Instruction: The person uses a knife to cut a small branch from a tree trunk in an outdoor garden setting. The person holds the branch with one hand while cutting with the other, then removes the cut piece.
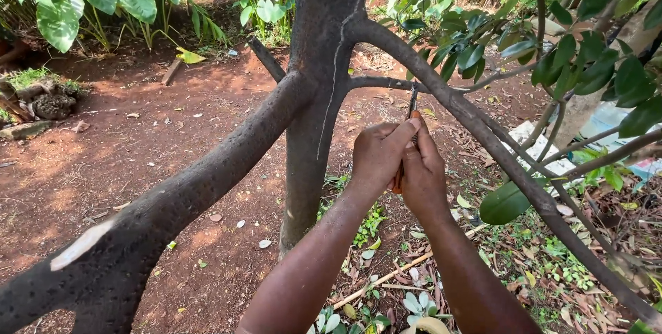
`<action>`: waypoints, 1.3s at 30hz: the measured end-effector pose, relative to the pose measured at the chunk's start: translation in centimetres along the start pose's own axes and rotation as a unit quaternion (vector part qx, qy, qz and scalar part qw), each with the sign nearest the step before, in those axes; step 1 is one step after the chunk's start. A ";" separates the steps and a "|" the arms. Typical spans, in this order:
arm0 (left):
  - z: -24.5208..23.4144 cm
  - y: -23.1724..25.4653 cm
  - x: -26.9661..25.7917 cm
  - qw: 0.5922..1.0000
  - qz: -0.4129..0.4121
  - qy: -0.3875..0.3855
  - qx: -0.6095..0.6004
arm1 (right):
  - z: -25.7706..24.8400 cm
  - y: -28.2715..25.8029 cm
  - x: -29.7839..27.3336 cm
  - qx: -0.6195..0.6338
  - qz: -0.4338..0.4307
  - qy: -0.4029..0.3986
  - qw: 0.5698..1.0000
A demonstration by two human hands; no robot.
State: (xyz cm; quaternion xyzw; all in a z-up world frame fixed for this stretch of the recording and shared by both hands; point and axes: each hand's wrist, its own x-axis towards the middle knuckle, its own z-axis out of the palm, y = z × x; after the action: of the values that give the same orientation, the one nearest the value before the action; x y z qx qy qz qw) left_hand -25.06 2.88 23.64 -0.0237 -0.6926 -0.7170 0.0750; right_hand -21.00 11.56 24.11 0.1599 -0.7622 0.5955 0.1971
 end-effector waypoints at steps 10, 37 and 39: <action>-0.7 0.2 -0.9 1.000 0.013 -0.016 0.012 | -0.1 1.9 0.1 0.020 -0.012 0.003 1.000; -0.5 -0.9 -0.7 0.997 0.073 0.021 0.007 | 0.6 4.3 0.5 0.081 -0.049 0.013 0.995; -0.4 -0.8 -0.8 0.996 0.085 0.030 0.005 | 0.6 4.5 0.5 0.090 -0.048 0.014 0.995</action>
State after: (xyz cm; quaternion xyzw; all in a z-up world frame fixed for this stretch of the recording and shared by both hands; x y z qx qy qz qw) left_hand -24.37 2.57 22.69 -0.0601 -0.6893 -0.7048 0.1567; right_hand -23.60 12.06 20.42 0.2053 -0.6945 0.6534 0.2207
